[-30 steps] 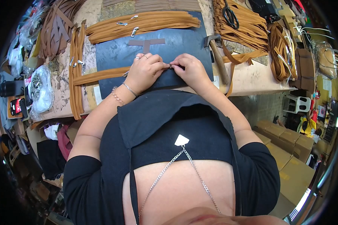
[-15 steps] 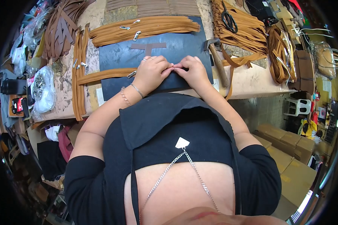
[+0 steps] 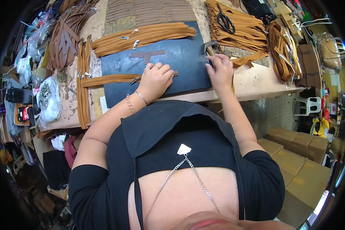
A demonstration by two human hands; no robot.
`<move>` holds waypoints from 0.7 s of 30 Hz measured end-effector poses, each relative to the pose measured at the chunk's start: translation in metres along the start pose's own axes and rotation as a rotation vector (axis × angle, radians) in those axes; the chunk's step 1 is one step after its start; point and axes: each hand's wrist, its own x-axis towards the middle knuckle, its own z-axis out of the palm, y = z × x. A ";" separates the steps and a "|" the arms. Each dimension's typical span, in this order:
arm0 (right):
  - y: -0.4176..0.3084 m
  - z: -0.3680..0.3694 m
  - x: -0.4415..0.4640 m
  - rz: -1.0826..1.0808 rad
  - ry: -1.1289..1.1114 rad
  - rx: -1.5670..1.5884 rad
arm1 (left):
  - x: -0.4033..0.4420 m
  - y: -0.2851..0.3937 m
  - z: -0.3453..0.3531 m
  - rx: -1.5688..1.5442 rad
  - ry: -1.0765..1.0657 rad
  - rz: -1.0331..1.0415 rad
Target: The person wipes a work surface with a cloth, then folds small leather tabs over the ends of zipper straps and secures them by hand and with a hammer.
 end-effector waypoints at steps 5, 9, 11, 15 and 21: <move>0.034 -0.021 -0.012 0.066 -0.224 -0.170 | -0.008 0.011 -0.002 -0.127 0.075 0.045; 0.010 -0.043 -0.011 0.274 -0.158 0.310 | -0.012 0.006 0.002 -0.224 0.068 -0.023; -0.020 -0.079 -0.015 0.416 -0.287 0.631 | -0.012 0.006 0.001 -0.381 0.091 -0.166; -0.028 -0.080 -0.062 -0.054 -0.163 0.626 | -0.013 0.005 0.003 -0.452 0.095 -0.207; -0.055 -0.094 -0.037 0.162 -0.745 0.425 | -0.015 0.000 0.007 -0.486 0.060 -0.250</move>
